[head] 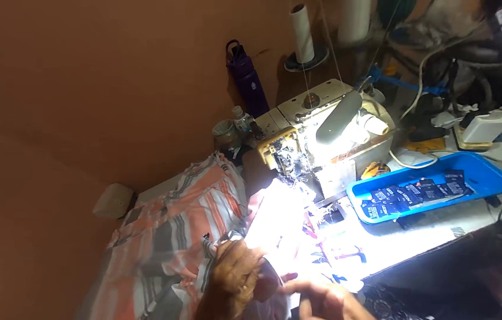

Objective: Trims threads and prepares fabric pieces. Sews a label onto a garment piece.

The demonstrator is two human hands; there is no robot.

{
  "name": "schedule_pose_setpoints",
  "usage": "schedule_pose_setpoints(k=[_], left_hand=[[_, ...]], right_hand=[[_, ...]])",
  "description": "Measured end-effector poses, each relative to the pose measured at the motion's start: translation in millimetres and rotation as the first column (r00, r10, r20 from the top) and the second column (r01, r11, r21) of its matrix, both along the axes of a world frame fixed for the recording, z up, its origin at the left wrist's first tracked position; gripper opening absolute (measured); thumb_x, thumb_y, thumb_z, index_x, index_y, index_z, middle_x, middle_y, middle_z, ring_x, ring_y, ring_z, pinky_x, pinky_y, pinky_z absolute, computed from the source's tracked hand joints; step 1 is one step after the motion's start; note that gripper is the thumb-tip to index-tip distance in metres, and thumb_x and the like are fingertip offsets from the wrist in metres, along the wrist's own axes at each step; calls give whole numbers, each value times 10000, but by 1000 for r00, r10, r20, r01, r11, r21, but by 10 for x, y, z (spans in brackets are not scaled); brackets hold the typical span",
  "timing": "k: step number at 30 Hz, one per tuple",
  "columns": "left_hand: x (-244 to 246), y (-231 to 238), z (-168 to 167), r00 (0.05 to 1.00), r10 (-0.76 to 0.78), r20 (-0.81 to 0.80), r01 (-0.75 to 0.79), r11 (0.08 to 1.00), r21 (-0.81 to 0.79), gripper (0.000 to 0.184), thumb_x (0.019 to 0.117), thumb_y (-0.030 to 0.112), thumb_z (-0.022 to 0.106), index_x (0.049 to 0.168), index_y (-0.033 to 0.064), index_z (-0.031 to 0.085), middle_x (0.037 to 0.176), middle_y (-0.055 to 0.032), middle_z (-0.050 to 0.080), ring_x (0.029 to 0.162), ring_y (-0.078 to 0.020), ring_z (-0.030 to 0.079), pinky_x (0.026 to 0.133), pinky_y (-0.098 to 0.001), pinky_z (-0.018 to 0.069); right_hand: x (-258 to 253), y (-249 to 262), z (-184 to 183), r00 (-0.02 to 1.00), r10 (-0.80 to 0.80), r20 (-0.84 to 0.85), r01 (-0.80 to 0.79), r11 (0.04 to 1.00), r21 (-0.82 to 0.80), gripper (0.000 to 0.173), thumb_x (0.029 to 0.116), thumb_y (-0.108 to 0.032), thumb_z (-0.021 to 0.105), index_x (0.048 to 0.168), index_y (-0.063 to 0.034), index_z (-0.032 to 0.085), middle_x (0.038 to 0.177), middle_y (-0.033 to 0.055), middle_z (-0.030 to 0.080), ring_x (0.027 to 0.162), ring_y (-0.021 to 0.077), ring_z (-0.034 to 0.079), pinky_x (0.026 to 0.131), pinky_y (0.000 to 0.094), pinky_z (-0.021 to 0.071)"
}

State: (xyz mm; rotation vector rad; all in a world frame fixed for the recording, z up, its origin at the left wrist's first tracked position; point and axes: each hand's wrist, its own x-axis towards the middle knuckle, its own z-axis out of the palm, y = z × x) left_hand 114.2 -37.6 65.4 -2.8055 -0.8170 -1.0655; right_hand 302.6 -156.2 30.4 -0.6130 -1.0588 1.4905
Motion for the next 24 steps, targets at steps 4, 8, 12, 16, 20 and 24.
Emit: schedule_pose_setpoints(k=[4, 8, 12, 16, 20, 24], left_hand=[[-9, 25, 5, 999, 35, -5, -35, 999, -6, 341, 1023, 236, 525, 856, 17, 726, 723, -101, 609, 771, -188, 580, 886, -291, 415], [51, 66, -38, 998, 62, 6, -62, 998, 8, 360, 1018, 269, 526, 832, 29, 718, 711, -83, 599, 753, -180, 571, 869, -304, 403], [48, 86, -59, 997, 80, 21, -80, 997, 1, 331, 995, 268, 562, 830, 34, 729, 708, -78, 608, 741, -169, 574, 868, -306, 401], [42, 60, -33, 997, 82, 17, -81, 997, -9, 322, 987, 253, 564, 822, 30, 728, 708, -79, 611, 743, -174, 580, 881, -317, 397], [56, 65, -16, 997, 71, 15, -71, 997, -5, 315, 986, 256, 565, 823, 41, 728, 713, -69, 615, 750, -165, 581, 887, -314, 388], [87, 65, -17, 998, 60, 12, -60, 998, -1, 322, 989, 268, 567, 813, 49, 726, 707, -69, 617, 744, -170, 583, 899, -328, 380]], right_hand=[[387, 126, -530, 196, -720, 666, 404, 678, 614, 332, 916, -221, 603, 1137, -17, 743, 931, 76, 746, 775, 179, 703, 652, 323, 562], [780, 230, -845, -146, -740, 657, 124, 645, 754, 233, 941, -231, 588, 1013, -123, 782, 956, 122, 720, 886, 357, 687, 713, 475, 545], [941, 188, -878, -238, -802, 548, -60, 575, 816, 243, 975, -140, 520, 977, -53, 747, 903, 120, 721, 809, 308, 687, 665, 381, 541], [975, 64, -784, -309, -779, 545, -105, 598, 795, 211, 946, -87, 523, 891, -43, 721, 799, 131, 695, 732, 305, 689, 611, 378, 531], [942, -36, -630, -313, -746, 588, 22, 614, 789, 240, 908, -105, 495, 782, -18, 680, 707, 137, 664, 641, 309, 679, 534, 393, 509], [717, -43, -458, -100, -700, 707, 360, 637, 682, 374, 988, -246, 415, 921, -10, 698, 686, 95, 649, 559, 251, 657, 462, 384, 494]])
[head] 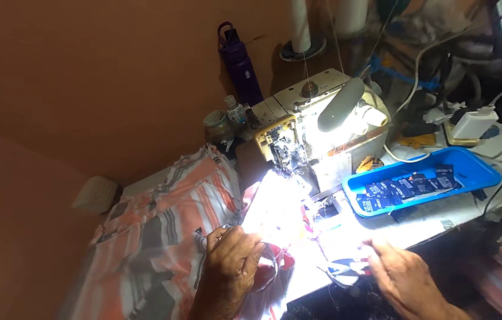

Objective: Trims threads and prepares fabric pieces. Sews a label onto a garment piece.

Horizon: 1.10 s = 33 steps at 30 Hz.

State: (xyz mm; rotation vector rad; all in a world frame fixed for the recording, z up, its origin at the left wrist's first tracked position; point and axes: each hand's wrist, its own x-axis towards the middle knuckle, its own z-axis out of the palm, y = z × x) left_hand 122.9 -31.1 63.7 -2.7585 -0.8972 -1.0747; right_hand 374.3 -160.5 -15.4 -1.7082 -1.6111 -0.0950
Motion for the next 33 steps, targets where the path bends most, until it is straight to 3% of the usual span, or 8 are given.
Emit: schedule_pose_setpoints(k=[2, 4, 8, 15, 23, 27, 30, 33], left_hand=[[13, 4, 2, 1000, -2, -4, 2, 1000, 17, 334, 993, 276, 561, 803, 55, 723, 707, -71, 624, 748, -171, 588, 899, -327, 383], [11, -3, 8, 1000, -5, -7, 5, 1000, 15, 326, 990, 268, 563, 810, 51, 728, 713, -75, 631, 754, -173, 589, 898, -328, 379], [5, -12, 28, 1000, -5, -26, 5, 1000, 24, 330, 993, 265, 553, 811, 50, 724, 714, -77, 633, 754, -176, 587, 894, -333, 372], [19, -18, 43, 999, -21, -25, 22, 999, 27, 328, 1003, 273, 554, 819, 57, 718, 721, -72, 635, 754, -169, 586, 898, -335, 370], [14, -33, 32, 1000, -9, -30, 10, 1000, 5, 324, 1000, 265, 546, 816, 64, 722, 724, -70, 637, 767, -172, 590, 904, -337, 372], [-10, -35, 30, 1000, 1, -29, -2, 1000, -4, 332, 999, 280, 554, 825, 56, 728, 726, -73, 629, 770, -173, 584, 911, -346, 364], [-63, -27, 47, 1000, 2, 16, -1, 998, -58, 348, 1009, 319, 563, 844, 61, 729, 766, -76, 627, 817, -158, 585, 919, -329, 375], [-120, -33, 62, 997, -43, 61, 53, 982, -182, 318, 1024, 340, 542, 925, 95, 719, 957, -64, 668, 989, -101, 593, 964, -269, 396]], right_hand=[[-138, -3, 82, 979, 102, -178, -117, 990, -76, 450, 1017, -409, 465, 1029, -34, 715, 735, 77, 678, 615, 232, 674, 518, 412, 520], [-258, 15, 189, 907, 238, -347, -295, 948, -119, 448, 1014, -433, 515, 1120, -45, 712, 817, 82, 717, 696, 214, 694, 592, 421, 535], [-503, 134, 229, 825, 325, -462, -378, 926, -23, 367, 1017, -352, 551, 1099, -39, 724, 848, 90, 731, 711, 174, 695, 618, 351, 540], [-682, 288, 199, 701, 367, -612, -409, 909, 76, 355, 991, -365, 611, 1073, -36, 713, 827, 45, 692, 685, 51, 609, 628, 220, 491], [-710, 236, 222, 684, 519, -513, -514, 842, 167, 261, 976, -237, 649, 1037, -3, 748, 827, 107, 730, 707, 136, 674, 661, 251, 523], [-597, 199, 270, 586, 690, -425, -673, 706, 220, 209, 982, -179, 643, 968, 1, 748, 767, 122, 669, 711, 194, 639, 658, 278, 498], [-341, 43, 272, 701, 641, -312, -673, 740, 9, 223, 968, -247, 658, 1010, -49, 752, 787, 110, 689, 676, 246, 676, 568, 389, 518], [3, -6, 5, 941, 309, -135, -316, 948, -37, 324, 969, -395, 584, 1031, -140, 773, 796, 45, 716, 627, 194, 681, 517, 393, 536]])
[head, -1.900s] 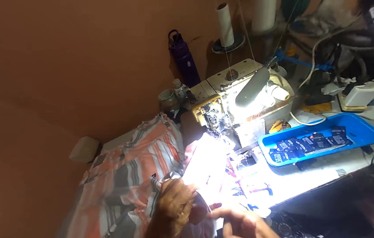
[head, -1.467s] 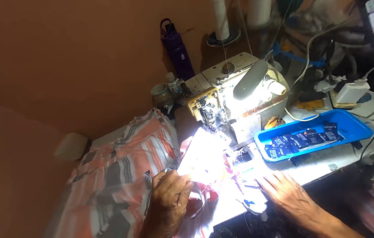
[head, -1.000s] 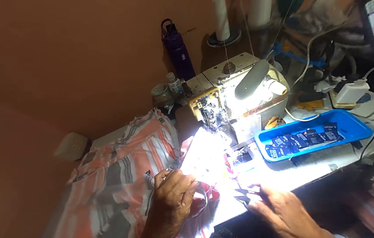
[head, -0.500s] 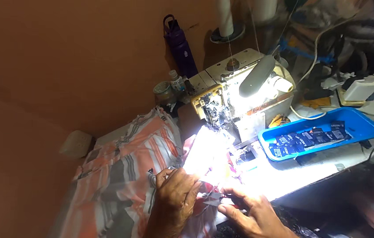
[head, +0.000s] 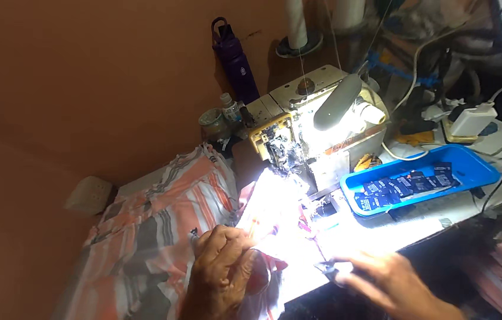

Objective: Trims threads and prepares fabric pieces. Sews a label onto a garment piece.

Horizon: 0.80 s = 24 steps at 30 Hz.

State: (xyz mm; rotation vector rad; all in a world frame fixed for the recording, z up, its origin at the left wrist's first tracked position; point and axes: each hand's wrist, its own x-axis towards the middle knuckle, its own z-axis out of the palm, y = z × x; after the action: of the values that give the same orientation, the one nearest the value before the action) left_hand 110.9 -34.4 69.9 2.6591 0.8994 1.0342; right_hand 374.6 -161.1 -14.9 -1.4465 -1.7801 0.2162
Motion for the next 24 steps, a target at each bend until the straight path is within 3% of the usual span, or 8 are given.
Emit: schedule_pose_setpoints(k=[4, 10, 15, 17, 19, 21, 22, 24], left_hand=[[36, -63, 114, 998, -64, 5, 65, 996, -60, 311, 1022, 317, 503, 870, 94, 657, 840, -36, 665, 905, -71, 610, 1049, -288, 344], [-30, -235, 515, 976, -213, 44, 216, 973, -81, 242, 990, 320, 576, 838, 132, 570, 787, -13, 585, 863, -65, 580, 1008, -285, 347], [-15, -376, 757, 975, -216, 54, 221, 967, -126, 272, 963, 266, 609, 778, 70, 570, 747, -68, 569, 827, -130, 570, 1024, -343, 314], [-60, -291, 813, 976, -209, 57, 214, 970, -113, 282, 964, 259, 628, 772, 60, 568, 761, -65, 592, 841, -117, 584, 970, -318, 362], [-118, -211, 873, 973, -217, 84, 228, 959, -166, 279, 970, 316, 651, 799, 104, 587, 833, 17, 610, 930, -31, 583, 940, -232, 407], [-74, -185, 923, 958, -256, 125, 278, 938, -207, 243, 961, 304, 663, 814, 121, 598, 873, 62, 607, 974, 11, 576, 915, -182, 437], [-8, -205, 950, 951, -278, 138, 303, 927, -221, 251, 960, 300, 661, 810, 110, 595, 870, 57, 599, 967, 11, 574, 906, -176, 442], [154, -279, 1001, 941, -310, 135, 334, 914, -229, 291, 969, 296, 655, 797, 72, 584, 849, 14, 591, 945, -12, 573, 919, -190, 426]], right_hand=[[189, 54, -26, 931, -277, 237, 294, 955, -36, 320, 892, -287, 624, 1002, -6, 732, 834, 146, 691, 669, 336, 699, 516, 490, 529], [47, 356, -171, 975, -59, 212, 51, 998, 46, 210, 857, -256, 675, 957, -85, 745, 875, 122, 680, 806, 314, 702, 639, 449, 572], [-9, 452, -331, 992, -73, 103, 63, 993, 103, 226, 928, -218, 622, 1064, -125, 777, 1254, 139, 707, 1209, 397, 634, 886, 595, 509], [-65, 334, -312, 982, -150, 118, 127, 975, 185, 243, 962, -218, 582, 1099, -176, 778, 1303, 119, 695, 1255, 359, 615, 997, 553, 479], [-193, 239, -256, 980, -197, 38, 180, 946, 268, 212, 961, -233, 577, 1024, -187, 774, 1145, 104, 724, 1071, 276, 666, 898, 422, 516], [-426, 208, -85, 996, -25, -82, 42, 974, 221, 135, 915, -166, 634, 933, -122, 761, 1004, 110, 731, 899, 250, 700, 760, 375, 566], [-568, 240, 43, 977, 148, -151, -130, 984, 124, 123, 899, -102, 666, 973, -55, 753, 1019, 155, 726, 901, 299, 713, 752, 430, 583], [-886, 450, 337, 901, 385, -201, -403, 914, -52, 332, 907, -62, 693, 1214, 64, 675, 1275, 281, 641, 1148, 441, 650, 926, 582, 535]])
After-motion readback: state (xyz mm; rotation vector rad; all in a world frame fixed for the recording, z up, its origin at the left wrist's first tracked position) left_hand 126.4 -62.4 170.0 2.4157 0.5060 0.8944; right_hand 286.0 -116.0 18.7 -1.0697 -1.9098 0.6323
